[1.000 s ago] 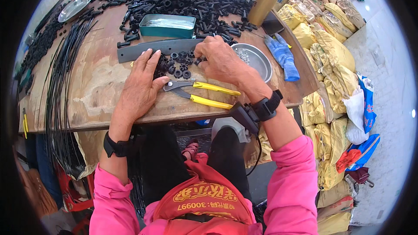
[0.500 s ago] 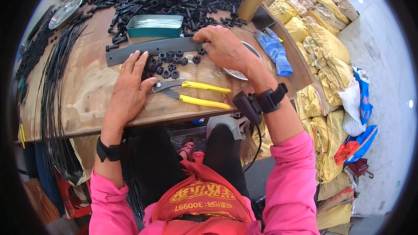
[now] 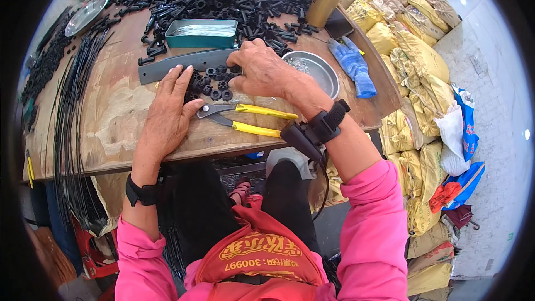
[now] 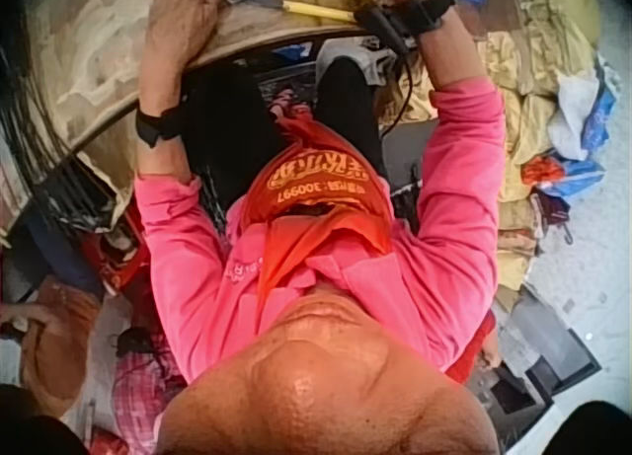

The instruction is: Assembling small plastic components onto thin metal umbrella ribs using hand tools.

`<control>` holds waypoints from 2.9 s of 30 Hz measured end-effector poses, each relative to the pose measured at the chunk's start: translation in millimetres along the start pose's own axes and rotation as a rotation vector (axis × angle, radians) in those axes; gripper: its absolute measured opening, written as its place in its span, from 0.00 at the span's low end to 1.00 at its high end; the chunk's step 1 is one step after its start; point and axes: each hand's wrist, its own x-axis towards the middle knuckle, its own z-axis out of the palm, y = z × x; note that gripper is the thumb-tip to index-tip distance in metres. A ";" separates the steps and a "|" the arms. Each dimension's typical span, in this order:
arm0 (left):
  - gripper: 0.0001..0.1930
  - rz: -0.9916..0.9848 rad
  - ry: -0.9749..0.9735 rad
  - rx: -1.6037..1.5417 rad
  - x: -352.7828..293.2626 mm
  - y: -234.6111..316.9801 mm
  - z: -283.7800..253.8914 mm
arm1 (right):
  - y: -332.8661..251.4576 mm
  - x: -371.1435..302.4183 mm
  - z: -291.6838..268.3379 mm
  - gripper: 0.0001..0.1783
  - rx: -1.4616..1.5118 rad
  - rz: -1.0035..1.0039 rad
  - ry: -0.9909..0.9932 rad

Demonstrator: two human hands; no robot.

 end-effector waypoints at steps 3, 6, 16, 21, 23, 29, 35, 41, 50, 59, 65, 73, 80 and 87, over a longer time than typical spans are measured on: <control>0.30 -0.004 0.002 -0.005 0.4 0.2 -0.3 | 4.9 0.3 1.5 0.17 -0.026 0.006 -0.022; 0.30 0.011 0.012 -0.016 0.6 -2.3 2.9 | 8.9 -7.7 -0.6 0.15 -0.049 0.018 -0.010; 0.30 0.030 0.030 -0.007 -0.4 -3.2 2.7 | -10.4 12.1 4.4 0.25 -0.029 -0.119 0.011; 0.29 0.007 -0.007 0.001 0.0 -2.1 3.2 | -8.2 10.7 5.8 0.22 -0.014 -0.064 -0.002; 0.29 0.010 0.002 -0.001 -0.4 -2.8 1.9 | -4.9 5.0 2.8 0.20 0.000 -0.047 0.002; 0.28 0.004 0.014 -0.010 -2.5 -3.1 2.3 | -7.3 -10.8 -2.4 0.15 -0.001 -0.066 0.110; 0.27 -0.005 0.010 -0.003 -1.7 -3.4 2.8 | -25.8 -10.2 6.2 0.13 0.153 -0.223 0.119; 0.27 0.003 0.021 0.007 -1.9 -5.2 2.8 | -20.0 -10.5 5.6 0.12 0.068 -0.179 0.107; 0.24 -0.039 0.053 0.016 -2.6 -2.2 2.8 | -21.2 -4.9 6.2 0.15 0.097 -0.083 0.215; 0.21 -0.099 0.138 0.014 -2.9 -7.2 2.9 | -29.7 8.3 11.1 0.11 0.006 -0.023 0.028; 0.20 -0.132 0.194 -0.013 -2.2 -8.6 4.0 | -20.6 7.6 7.7 0.09 -0.047 -0.035 0.171; 0.19 -0.174 0.288 -0.095 0.1 -10.1 1.3 | -33.2 35.4 19.0 0.15 0.227 0.076 0.157; 0.20 -0.271 0.355 -0.304 0.7 -9.8 -3.7 | -31.4 34.7 12.1 0.08 0.191 -0.001 0.063; 0.14 -0.139 0.325 -0.251 -1.6 -9.1 -5.4 | -27.6 12.8 9.0 0.08 -0.124 0.017 0.107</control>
